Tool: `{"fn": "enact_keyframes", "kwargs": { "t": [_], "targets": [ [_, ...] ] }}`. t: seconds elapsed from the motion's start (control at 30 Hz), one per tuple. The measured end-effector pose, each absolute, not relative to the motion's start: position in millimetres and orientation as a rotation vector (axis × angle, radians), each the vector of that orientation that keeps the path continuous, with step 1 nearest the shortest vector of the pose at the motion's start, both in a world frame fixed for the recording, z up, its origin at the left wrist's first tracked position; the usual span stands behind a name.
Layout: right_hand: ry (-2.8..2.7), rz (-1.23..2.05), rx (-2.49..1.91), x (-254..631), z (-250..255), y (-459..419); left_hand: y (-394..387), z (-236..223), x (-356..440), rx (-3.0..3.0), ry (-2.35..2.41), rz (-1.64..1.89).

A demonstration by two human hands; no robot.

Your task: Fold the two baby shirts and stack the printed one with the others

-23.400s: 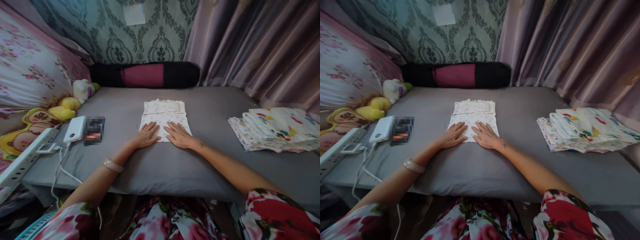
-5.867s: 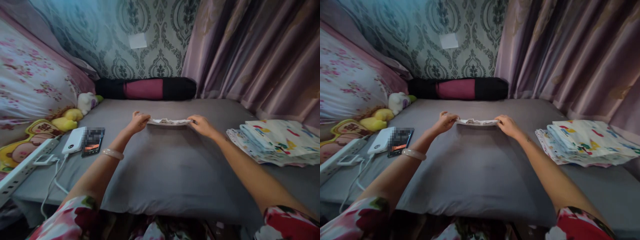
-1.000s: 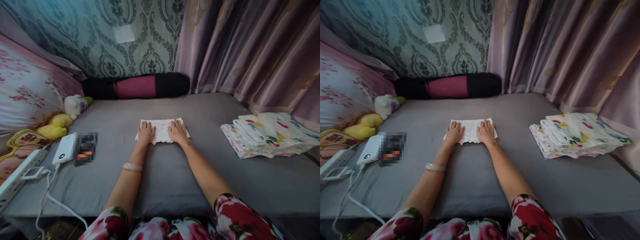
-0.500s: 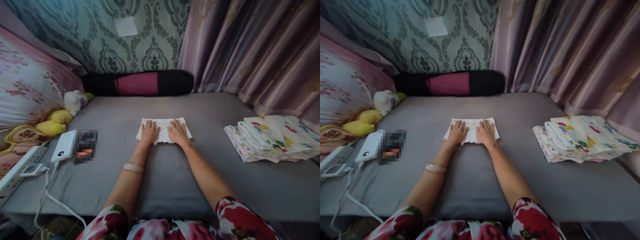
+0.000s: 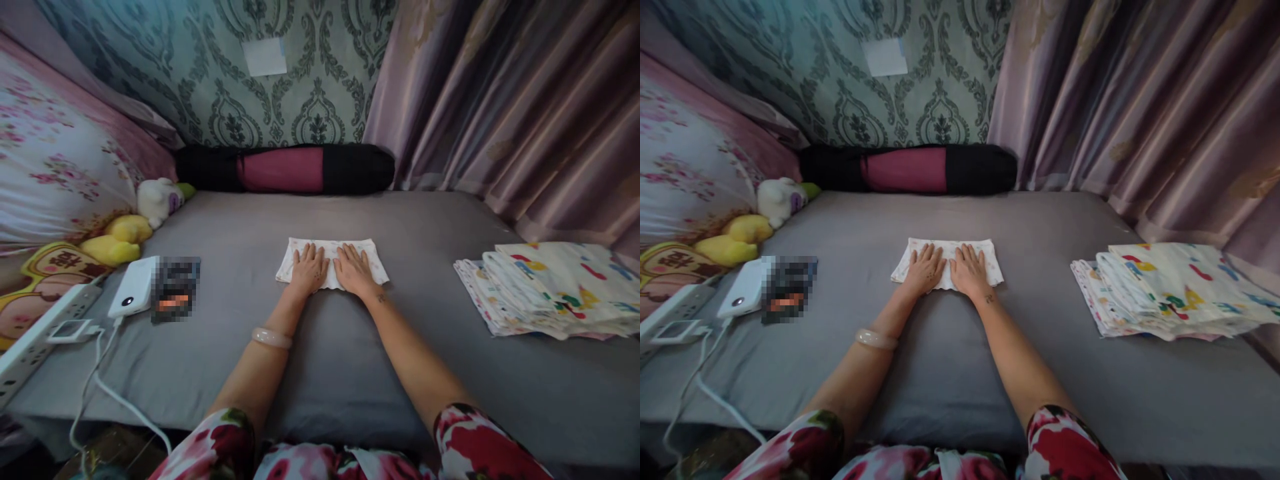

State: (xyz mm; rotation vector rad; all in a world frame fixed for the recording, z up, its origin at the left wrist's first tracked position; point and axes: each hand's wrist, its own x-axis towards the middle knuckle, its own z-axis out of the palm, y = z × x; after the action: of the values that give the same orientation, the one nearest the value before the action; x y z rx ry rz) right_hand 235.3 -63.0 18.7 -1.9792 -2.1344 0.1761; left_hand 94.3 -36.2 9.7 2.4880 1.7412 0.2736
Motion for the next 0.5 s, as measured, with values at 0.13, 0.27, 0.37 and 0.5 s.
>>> {"fn": "enact_keyframes", "kwargs": {
  "t": [0.13, 0.27, 0.37, 0.5],
  "targets": [
    [-2.153, 0.165, -1.994, 236.1, 17.1, -62.7, -35.7, 8.2, 93.5, 2.462, 1.739, 0.242],
    [-2.155, 0.174, -1.996, 235.4, 20.4, -63.2, -36.6, 11.4, 94.0, 2.466, 1.729, 0.296],
    [-2.155, 0.160, -1.944, 233.0, 21.5, -63.4, -39.7, 17.0, 95.2, 2.526, 1.675, 0.397],
    [-2.199, 0.141, -1.880, 229.2, 18.0, -63.8, -42.3, 19.7, 94.9, 2.541, 1.598, 0.334]
  ]
}}
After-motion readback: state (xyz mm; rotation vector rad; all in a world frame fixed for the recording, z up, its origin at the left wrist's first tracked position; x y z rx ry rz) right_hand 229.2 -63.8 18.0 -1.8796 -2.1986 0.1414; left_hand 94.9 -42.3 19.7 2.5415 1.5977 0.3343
